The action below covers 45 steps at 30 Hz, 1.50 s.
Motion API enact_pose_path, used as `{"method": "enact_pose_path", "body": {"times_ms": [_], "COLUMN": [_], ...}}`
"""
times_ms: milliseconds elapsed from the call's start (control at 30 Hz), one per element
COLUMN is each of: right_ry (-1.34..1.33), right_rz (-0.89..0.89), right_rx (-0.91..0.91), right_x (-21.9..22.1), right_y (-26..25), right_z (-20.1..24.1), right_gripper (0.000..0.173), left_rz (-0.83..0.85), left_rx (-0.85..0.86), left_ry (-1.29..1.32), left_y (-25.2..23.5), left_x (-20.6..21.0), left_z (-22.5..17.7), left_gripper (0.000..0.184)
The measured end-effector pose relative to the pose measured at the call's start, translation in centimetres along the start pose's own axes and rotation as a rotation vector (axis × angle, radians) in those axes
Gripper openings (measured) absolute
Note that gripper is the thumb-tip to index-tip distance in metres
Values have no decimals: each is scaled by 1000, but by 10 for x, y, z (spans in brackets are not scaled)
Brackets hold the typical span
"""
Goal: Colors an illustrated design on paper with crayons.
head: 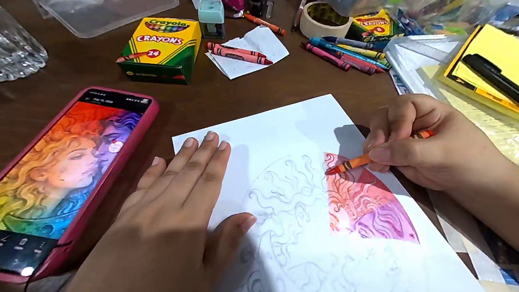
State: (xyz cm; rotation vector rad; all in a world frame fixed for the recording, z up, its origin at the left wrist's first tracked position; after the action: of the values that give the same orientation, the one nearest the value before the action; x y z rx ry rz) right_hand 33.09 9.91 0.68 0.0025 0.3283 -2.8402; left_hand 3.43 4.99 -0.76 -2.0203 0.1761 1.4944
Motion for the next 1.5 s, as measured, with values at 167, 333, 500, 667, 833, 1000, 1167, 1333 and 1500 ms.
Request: {"method": "enact_pose_path", "body": {"times_ms": [167,333,500,667,833,1000,1167,1333,1500], "right_ry": [30,24,36,47,44,57,52,48,53], "right_rz": [-14,-38,-11,-36,-31,-22,-36,-40,-29], "right_rx": [17,19,29,28,32,29,32,47,44], "right_x": [0,0,0,1,1,1,1,1,1], "right_y": [1,-1,-1,-1,-1,-1,-2,-2,-2], "right_z": [1,0,1,1,1,1,1,2,2], "right_gripper": [27,30,29,30,31,30,32,32,31], "left_rz": [3,10,0,16,19,20,16,24,30], "left_rx": [-5,-7,-8,-12,-18,-14,-19,-22,-15], "left_ry": [1,-2,5,10,15,16,13,17,20], "left_y": [0,0,0,0,0,0,0,0,0], "left_x": [0,0,0,0,0,-1,-1,-1,-1], "left_z": [0,0,0,0,0,0,0,1,1], "left_gripper": [75,75,76,76,76,76,75,76,78]}}
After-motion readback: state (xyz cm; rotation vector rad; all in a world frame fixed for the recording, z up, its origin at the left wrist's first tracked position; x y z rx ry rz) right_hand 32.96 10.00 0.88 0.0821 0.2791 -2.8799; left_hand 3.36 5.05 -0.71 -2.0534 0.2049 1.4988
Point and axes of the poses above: each hand's wrist, its own y-axis away from the middle knuckle, its own x-axis out of the palm, z = x × y, the point moved 4 cm from there along -y, towards the middle knuckle, and after that the axes turned 3 degrees about -z, right-handed, at the moved point
